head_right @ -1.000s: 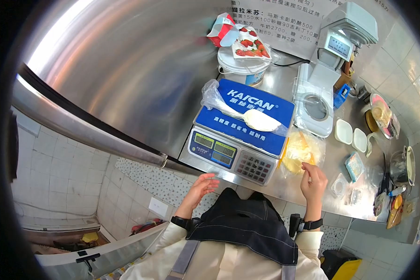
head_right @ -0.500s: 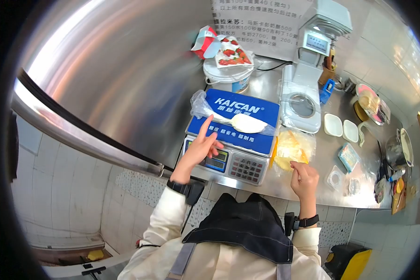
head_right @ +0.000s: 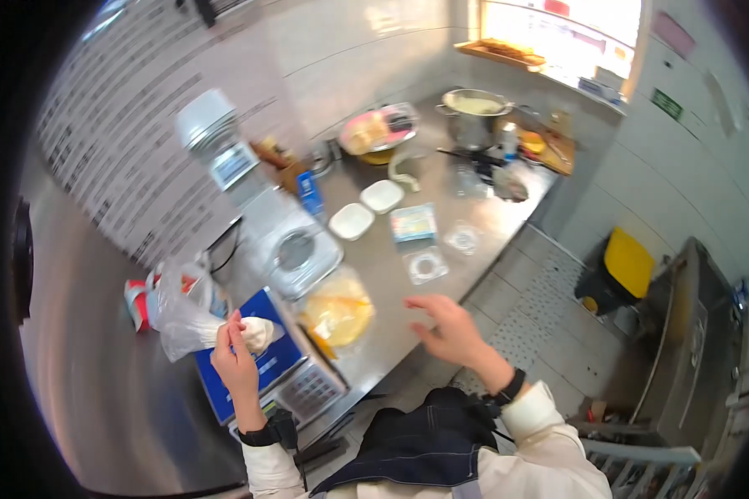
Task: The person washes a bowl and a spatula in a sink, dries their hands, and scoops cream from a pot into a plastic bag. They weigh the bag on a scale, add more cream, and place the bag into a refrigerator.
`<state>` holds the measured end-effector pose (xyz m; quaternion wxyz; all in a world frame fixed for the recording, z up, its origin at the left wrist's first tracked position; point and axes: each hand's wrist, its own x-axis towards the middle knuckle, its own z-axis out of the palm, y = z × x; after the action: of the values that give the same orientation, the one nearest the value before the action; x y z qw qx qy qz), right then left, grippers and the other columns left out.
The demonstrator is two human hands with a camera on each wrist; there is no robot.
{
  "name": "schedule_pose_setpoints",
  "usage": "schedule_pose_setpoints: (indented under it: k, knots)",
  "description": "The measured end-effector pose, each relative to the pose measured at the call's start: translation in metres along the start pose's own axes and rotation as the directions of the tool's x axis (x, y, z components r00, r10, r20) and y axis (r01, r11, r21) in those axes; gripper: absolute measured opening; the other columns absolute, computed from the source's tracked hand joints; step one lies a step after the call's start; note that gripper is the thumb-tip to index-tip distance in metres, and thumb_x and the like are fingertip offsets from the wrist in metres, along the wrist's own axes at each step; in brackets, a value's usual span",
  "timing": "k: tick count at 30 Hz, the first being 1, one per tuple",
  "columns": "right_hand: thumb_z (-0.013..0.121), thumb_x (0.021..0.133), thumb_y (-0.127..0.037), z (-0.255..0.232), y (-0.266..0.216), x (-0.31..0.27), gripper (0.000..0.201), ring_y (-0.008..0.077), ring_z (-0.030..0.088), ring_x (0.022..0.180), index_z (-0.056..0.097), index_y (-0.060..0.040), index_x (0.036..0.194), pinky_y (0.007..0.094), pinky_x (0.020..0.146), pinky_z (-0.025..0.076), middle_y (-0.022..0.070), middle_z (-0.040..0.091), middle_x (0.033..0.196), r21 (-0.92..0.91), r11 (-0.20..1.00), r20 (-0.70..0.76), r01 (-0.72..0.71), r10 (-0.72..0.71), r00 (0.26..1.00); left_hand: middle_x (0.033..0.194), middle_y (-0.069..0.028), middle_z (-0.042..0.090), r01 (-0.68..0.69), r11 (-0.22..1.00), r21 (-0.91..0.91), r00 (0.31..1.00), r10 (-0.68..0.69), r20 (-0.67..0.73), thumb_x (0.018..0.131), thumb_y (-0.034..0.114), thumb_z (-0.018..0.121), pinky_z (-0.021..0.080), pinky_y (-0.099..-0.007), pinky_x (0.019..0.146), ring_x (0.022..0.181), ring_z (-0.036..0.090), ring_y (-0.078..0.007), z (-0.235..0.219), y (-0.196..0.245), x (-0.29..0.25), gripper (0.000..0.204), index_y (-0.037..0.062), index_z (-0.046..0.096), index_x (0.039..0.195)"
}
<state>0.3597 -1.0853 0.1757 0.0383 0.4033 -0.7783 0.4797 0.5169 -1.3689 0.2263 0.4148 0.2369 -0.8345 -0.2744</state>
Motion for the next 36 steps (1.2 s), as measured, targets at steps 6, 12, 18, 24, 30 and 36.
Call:
schedule_pose_setpoints:
  k: [6,12,18,24,30,36]
  knots:
    - [0.07,0.071,-0.021,-0.01,-0.024,0.049,0.064,0.0306,0.052,0.104,0.038,-0.0021,0.124,0.0367,0.085,0.043,0.0168,0.054,0.111,0.175,0.949,-0.055,0.261,-0.256,0.965,0.1,-0.0149,0.063,-0.078,0.905,-0.419,0.915,0.232,0.331,0.09,0.012,0.044,0.043,-0.0301,0.082,0.094,0.06,-0.0217,0.095,0.132,-0.001,0.02,-0.0012,0.059,0.086]
    - [0.068,0.074,-0.023,-0.081,0.047,0.044,0.05,0.0247,0.06,0.087,0.047,-0.0001,0.114,0.0329,0.075,0.045,0.014,0.061,0.095,0.402,0.907,0.176,-0.122,0.054,0.983,0.124,-0.019,0.049,0.057,0.693,-0.718,0.866,0.324,0.381,0.088,0.008,0.046,0.037,-0.0299,0.092,0.112,0.049,-0.0211,0.203,0.196,-0.002,0.017,0.0028,0.058,0.099]
    - [0.068,0.074,-0.016,-0.166,0.122,0.038,0.044,0.0225,0.058,0.086,0.051,0.0004,0.111,0.031,0.077,0.045,0.013,0.06,0.096,0.326,0.938,-0.067,-0.114,0.143,0.987,0.137,-0.0149,0.024,0.114,0.41,-0.905,0.977,0.118,0.176,0.086,0.018,0.052,0.037,-0.0405,0.095,0.115,0.041,-0.0304,0.298,0.205,-0.025,0.066,0.0146,0.01,0.138]
    - [0.068,0.061,-0.009,-0.228,0.17,0.048,0.05,0.0244,0.053,0.091,0.054,-0.0076,0.109,0.0355,0.084,0.038,0.0059,0.058,0.095,-0.277,0.921,0.108,0.273,-0.252,0.962,0.132,-0.0215,0.036,0.868,-0.06,-0.493,0.483,0.326,0.813,0.078,0.073,0.025,0.042,-0.0494,0.089,0.114,0.044,-0.04,0.27,0.254,0.01,0.087,0.0076,0.026,0.136]
    - [0.06,0.064,-0.006,-0.229,0.204,0.09,0.037,0.0212,0.053,0.093,0.057,-0.0099,0.101,0.034,0.08,0.037,0.0028,0.058,0.095,-0.347,0.896,-0.006,0.278,-0.298,0.954,0.138,-0.0191,0.029,0.794,0.391,-0.466,0.387,0.266,0.883,0.075,0.063,0.049,0.028,-0.0398,0.103,0.127,0.03,-0.0333,0.307,0.267,0.008,0.097,-0.0048,0.016,0.136]
    - [0.06,0.062,-0.004,-0.251,0.23,0.142,0.037,0.0222,0.054,0.092,0.057,-0.0088,0.099,0.0334,0.079,0.038,0.0046,0.059,0.095,-0.416,0.868,-0.138,0.27,-0.353,0.925,0.144,-0.0172,0.01,0.626,0.305,-0.718,0.55,0.481,0.683,0.058,0.074,0.056,0.019,-0.0388,0.106,0.132,0.018,-0.0286,0.336,0.284,0.045,0.121,-0.0043,0.009,0.138]
